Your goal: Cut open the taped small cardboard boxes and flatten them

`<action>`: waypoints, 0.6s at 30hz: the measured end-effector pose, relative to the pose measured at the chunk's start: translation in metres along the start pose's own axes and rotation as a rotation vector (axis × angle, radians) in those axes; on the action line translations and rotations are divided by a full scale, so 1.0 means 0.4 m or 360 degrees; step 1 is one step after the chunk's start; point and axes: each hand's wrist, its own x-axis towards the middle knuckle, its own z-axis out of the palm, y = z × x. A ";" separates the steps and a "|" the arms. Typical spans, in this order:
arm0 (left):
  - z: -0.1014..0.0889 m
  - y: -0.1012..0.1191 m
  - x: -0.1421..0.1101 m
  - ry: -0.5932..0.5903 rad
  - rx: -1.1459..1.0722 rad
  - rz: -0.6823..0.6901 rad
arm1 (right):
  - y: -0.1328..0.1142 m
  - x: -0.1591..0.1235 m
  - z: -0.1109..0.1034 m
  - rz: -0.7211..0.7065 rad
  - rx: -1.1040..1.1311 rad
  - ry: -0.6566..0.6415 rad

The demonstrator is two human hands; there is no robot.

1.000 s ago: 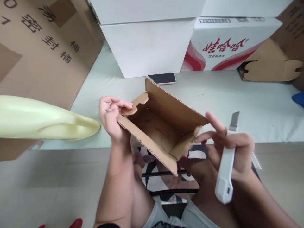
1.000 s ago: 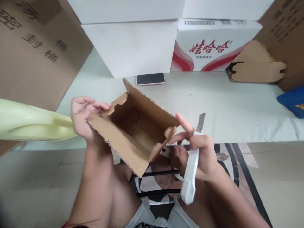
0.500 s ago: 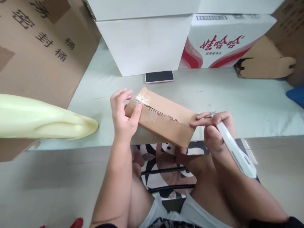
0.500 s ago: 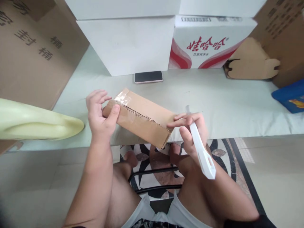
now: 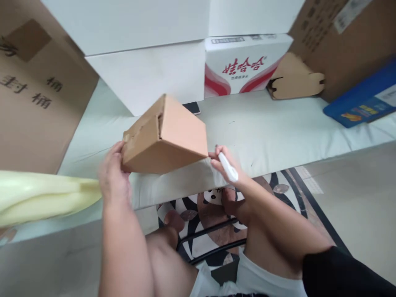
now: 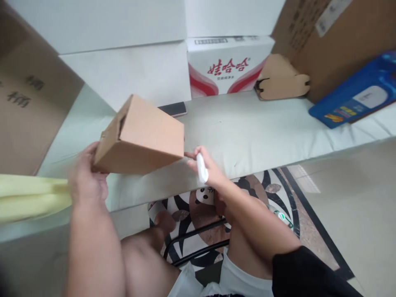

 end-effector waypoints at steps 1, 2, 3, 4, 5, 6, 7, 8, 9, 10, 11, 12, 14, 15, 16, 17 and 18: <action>0.004 -0.002 0.000 0.0028 -0.0008 -0.0111 | -0.008 0.005 0.010 -0.0081 0.0040 -0.0078; 0.011 -0.002 -0.004 0.0009 -0.0019 -0.0241 | -0.018 0.008 0.019 -0.0171 0.0057 -0.0123; 0.020 0.001 -0.013 -0.0024 -0.0010 -0.0392 | -0.031 0.010 0.027 -0.0249 0.0053 -0.0152; 0.031 0.004 -0.025 -0.0121 0.0010 -0.0546 | -0.044 0.011 0.033 -0.0314 0.0035 -0.0176; 0.043 0.009 -0.039 -0.0233 0.0039 -0.0699 | -0.059 0.010 0.036 -0.0385 0.0014 -0.0190; 0.055 0.013 -0.056 -0.0347 0.0077 -0.0833 | -0.073 0.009 0.038 -0.0461 -0.0007 -0.0204; 0.068 0.018 -0.074 -0.0444 0.0114 -0.0931 | -0.088 0.007 0.038 -0.0539 -0.0014 -0.0200; 0.080 0.024 -0.092 -0.0521 0.0141 -0.0992 | -0.104 0.003 0.037 -0.0613 -0.0004 -0.0170; 0.092 0.030 -0.110 -0.0592 0.0166 -0.1030 | -0.121 -0.001 0.035 -0.0673 0.0016 -0.0111; 0.104 0.037 -0.126 -0.0654 0.0191 -0.1063 | -0.140 -0.006 0.032 -0.0704 0.0036 -0.0022; 0.115 0.044 -0.141 -0.0727 0.0224 -0.1105 | -0.159 -0.013 0.030 -0.0698 0.0039 0.0088; 0.126 0.051 -0.154 -0.0895 0.0289 -0.1146 | -0.177 -0.019 0.026 -0.0662 0.0017 0.0197; 0.145 0.061 -0.173 -0.1085 0.0387 -0.1159 | -0.208 -0.031 0.019 -0.0568 -0.0085 0.0330; 0.153 0.063 -0.178 -0.1190 0.0473 -0.1084 | -0.219 -0.036 0.015 -0.0523 -0.0139 0.0336; 0.160 0.062 -0.180 -0.1197 0.0514 -0.1020 | -0.226 -0.038 0.011 -0.0489 -0.0188 0.0312; 0.164 0.060 -0.179 -0.1170 0.0548 -0.0947 | -0.229 -0.039 0.008 -0.0462 -0.0231 0.0268; 0.167 0.056 -0.175 -0.1072 0.0550 -0.0835 | -0.229 -0.038 0.006 -0.0433 -0.0273 0.0228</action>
